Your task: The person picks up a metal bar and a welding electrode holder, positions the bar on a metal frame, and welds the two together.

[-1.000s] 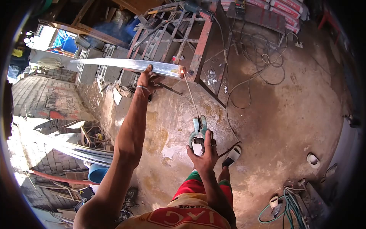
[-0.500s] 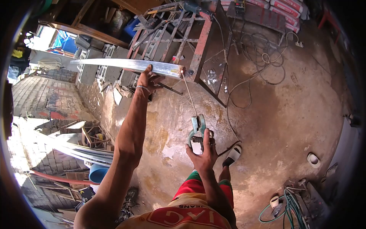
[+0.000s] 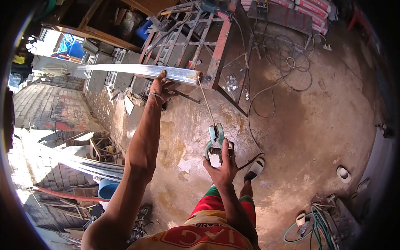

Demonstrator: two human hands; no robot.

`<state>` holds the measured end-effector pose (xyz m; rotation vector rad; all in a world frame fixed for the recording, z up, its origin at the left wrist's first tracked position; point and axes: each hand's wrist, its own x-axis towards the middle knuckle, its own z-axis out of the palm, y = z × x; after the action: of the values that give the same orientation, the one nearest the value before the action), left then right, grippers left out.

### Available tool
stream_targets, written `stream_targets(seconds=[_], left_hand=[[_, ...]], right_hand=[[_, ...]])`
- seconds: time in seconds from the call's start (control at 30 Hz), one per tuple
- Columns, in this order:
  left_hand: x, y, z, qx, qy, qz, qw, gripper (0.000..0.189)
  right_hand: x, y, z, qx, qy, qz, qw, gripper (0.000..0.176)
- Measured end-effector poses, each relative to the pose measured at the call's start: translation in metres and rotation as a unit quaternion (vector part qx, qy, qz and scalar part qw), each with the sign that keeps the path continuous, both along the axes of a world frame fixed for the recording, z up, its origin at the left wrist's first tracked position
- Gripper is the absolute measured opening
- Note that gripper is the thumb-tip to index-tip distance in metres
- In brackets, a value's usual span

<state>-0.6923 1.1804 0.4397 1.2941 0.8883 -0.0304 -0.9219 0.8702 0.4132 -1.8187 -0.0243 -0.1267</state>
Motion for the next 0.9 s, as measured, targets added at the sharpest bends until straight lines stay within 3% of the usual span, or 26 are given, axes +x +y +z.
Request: stream_targets(seconds=[0.13, 0.2, 0.23, 0.4, 0.47, 0.53, 0.6, 0.9], left_hand=[[-0.003, -0.004, 0.004, 0.035, -0.019, 0.008, 0.999, 0.063], [0.004, 0.011, -0.012, 0.049, -0.094, 0.014, 0.994, 0.047], [0.001, 0.012, -0.010, 0.014, -0.048, 0.030, 0.998, 0.044], [0.001, 0.021, -0.024, 0.026, -0.052, 0.023, 0.998, 0.049], [-0.001, 0.041, -0.062, -0.034, -0.277, -0.009, 0.960, 0.052], [0.012, 0.044, -0.048, -0.087, -0.099, -0.011, 0.991, 0.057], [0.006, 0.013, -0.014, -0.050, -0.007, 0.009, 0.999, 0.058], [-0.001, 0.002, -0.002, -0.016, -0.009, -0.023, 1.000, 0.067]], right_hand=[[0.001, 0.001, 0.000, -0.009, -0.011, -0.004, 1.000, 0.094], [0.000, 0.002, -0.004, -0.014, 0.000, 0.001, 1.000, 0.095], [0.000, 0.002, -0.006, -0.018, 0.010, 0.006, 1.000, 0.095], [-0.001, 0.004, -0.010, -0.043, 0.003, 0.005, 0.999, 0.098], [0.003, 0.001, 0.002, -0.030, -0.047, -0.029, 0.998, 0.088], [-0.005, -0.001, -0.002, -0.003, -0.075, -0.065, 0.995, 0.092], [-0.009, -0.004, -0.004, -0.014, -0.047, -0.053, 0.997, 0.094], [-0.006, -0.001, -0.003, -0.010, -0.030, -0.033, 0.999, 0.091]])
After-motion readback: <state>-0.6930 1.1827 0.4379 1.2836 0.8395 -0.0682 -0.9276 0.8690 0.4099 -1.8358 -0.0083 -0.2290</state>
